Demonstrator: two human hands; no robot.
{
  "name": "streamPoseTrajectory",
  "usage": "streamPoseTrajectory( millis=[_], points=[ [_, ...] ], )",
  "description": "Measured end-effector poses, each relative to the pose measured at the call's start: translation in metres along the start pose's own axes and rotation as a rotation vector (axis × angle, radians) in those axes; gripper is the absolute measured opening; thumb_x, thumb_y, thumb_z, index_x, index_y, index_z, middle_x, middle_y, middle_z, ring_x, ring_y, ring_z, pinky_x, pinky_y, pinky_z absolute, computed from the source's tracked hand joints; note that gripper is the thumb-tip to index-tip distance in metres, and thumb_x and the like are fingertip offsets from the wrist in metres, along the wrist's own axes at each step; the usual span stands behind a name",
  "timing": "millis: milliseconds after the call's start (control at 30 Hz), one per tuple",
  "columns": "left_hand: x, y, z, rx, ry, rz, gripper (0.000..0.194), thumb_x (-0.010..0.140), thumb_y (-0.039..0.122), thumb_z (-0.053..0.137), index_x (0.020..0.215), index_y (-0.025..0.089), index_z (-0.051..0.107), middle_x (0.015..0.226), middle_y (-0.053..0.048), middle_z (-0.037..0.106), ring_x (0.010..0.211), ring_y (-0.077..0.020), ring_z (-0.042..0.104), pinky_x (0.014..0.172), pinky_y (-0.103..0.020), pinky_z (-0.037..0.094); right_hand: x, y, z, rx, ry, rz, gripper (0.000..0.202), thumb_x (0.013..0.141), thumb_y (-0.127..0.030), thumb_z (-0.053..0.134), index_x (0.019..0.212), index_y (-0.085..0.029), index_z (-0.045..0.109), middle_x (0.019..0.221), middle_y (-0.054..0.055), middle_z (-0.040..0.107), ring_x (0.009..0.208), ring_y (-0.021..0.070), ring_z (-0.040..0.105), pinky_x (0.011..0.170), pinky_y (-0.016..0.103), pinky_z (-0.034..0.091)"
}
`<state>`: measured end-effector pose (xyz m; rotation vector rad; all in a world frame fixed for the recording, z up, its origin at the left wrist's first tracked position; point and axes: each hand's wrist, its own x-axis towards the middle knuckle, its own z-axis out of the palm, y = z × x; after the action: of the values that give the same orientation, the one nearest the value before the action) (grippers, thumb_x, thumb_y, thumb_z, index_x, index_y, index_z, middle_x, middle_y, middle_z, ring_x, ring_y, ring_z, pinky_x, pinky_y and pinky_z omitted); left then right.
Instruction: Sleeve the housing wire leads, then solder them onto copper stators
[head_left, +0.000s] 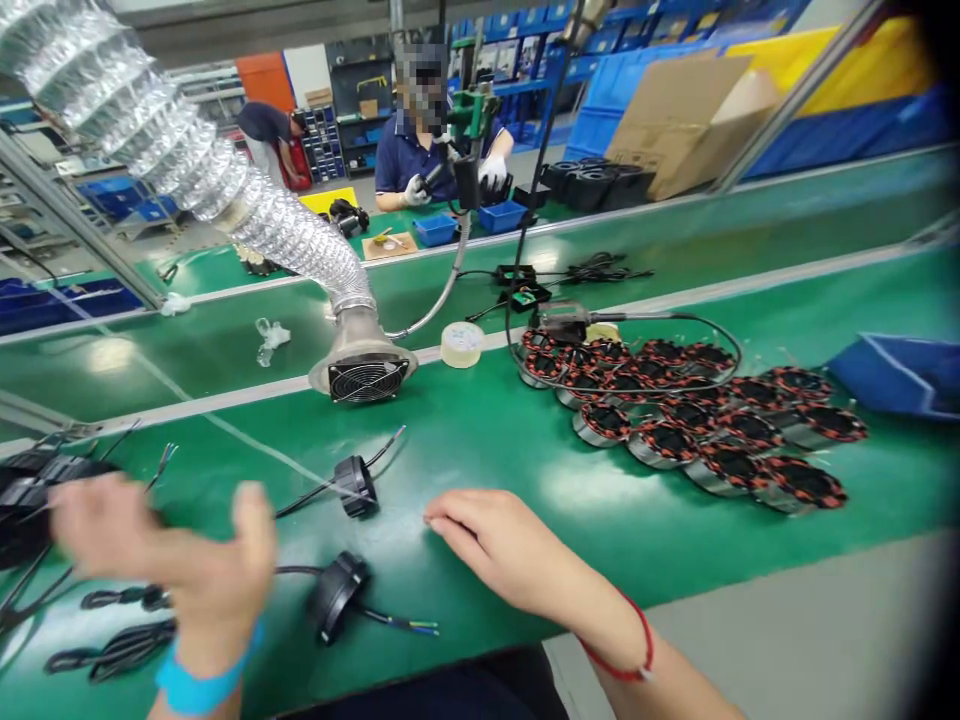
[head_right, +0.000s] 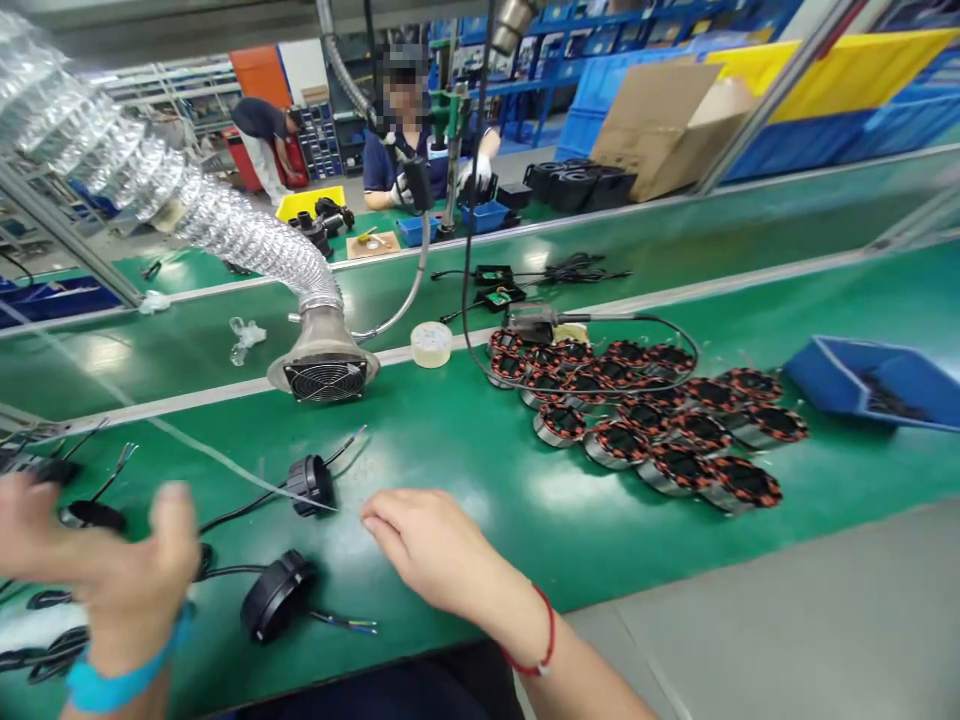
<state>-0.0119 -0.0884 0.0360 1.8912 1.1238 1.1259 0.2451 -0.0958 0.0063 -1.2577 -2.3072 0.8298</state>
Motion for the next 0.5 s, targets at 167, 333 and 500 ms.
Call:
streamPoseTrajectory(
  millis=[167,333,500],
  points=[
    [0.011,-0.008,0.067,0.508,-0.334,0.137,0.032,0.096,0.034,0.040,0.078,0.019,0.062,0.056,0.000,0.058,0.053,-0.0118,0.056,0.057,-0.020,0.045,0.006,0.006,-0.010,-0.184,-0.075,-0.102,0.021,0.093,-0.022,0.047,0.083,-0.018,0.066,0.081,0.004,0.070,0.074,0.0164,0.063,0.068,0.027,0.043],
    [0.019,-0.022,0.045,0.712,-0.441,-0.033,0.036,0.096,0.035,0.038,0.088,0.024,0.071,0.079,-0.004,0.073,0.074,-0.0173,0.068,0.070,-0.023,0.050,-0.002,0.076,-0.041,-0.002,0.184,0.004,0.024,0.094,-0.026,0.047,0.083,-0.018,0.067,0.083,0.005,0.070,0.075,0.0149,0.064,0.071,0.027,0.049],
    [0.004,-0.041,-0.025,0.590,-0.193,-0.378,0.044,0.087,0.055,0.046,0.095,0.023,0.075,0.087,-0.006,0.073,0.080,-0.0222,0.067,0.073,-0.029,0.052,0.001,0.197,-0.134,0.333,0.730,0.299,0.045,0.100,-0.036,0.028,0.087,-0.010,0.064,0.070,0.007,0.062,0.056,0.0092,0.057,0.056,0.023,0.049]
  ],
)
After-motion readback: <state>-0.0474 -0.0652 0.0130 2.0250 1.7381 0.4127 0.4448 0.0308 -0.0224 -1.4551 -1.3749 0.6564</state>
